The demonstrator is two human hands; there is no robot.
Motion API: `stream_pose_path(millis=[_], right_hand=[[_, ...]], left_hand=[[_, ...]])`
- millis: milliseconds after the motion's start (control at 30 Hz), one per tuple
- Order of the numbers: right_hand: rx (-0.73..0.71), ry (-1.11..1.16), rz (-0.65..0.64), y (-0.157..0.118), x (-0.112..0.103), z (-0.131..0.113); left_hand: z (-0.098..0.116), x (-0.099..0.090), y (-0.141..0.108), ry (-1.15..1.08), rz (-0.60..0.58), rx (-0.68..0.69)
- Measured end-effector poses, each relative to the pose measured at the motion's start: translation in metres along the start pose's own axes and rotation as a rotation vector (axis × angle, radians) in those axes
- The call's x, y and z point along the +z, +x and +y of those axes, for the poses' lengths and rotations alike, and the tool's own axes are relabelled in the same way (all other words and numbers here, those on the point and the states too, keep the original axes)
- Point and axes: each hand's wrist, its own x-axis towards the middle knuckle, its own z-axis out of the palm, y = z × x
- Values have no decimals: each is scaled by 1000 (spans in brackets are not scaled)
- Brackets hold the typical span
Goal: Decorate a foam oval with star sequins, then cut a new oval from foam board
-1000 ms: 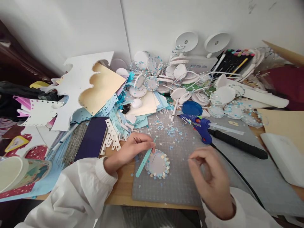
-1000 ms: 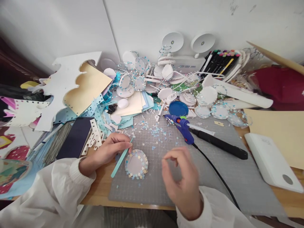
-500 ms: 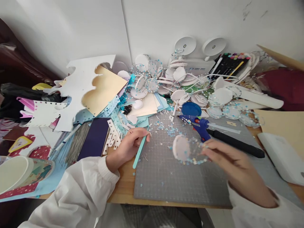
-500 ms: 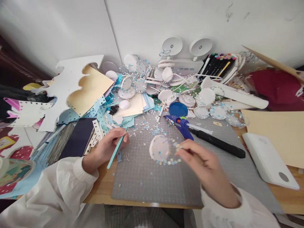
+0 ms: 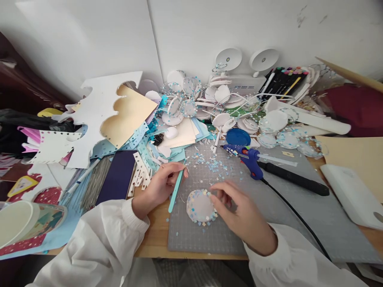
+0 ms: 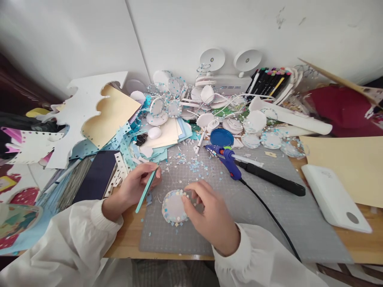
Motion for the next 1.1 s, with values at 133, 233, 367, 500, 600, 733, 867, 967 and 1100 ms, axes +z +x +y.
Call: stream_pose_path(millis=[133,233,367,500,600,733,867,967,1100], right_hand=[[-236,-158,238,2,-9,-3],[-464,-271,220,11,-13,-14],[-741,-465,89,31,-2,-30],[-850,-611,109,47,9,-35],[-994,-620,172,54,8,-30],[-982,-361,220,55,-1,-12],[-500,130,366,51,-2,8],[-181,451,401,48,1,13],[-33,704,265,44,7,11]], left_hand=[[0,1,-1,3,-2,6],[-2,1,-2,-11,-5,11],[-6,0,-1,-36,-7,6],[-8,-1,0,-34,-20,6],[-8,0,-1,-17,-53,-3],[-6,3,-6,152,-90,67],[3,1,-10,517,-123,192],[9,-2,-12,722,-286,160],[10,-6,-11,800,-476,24]])
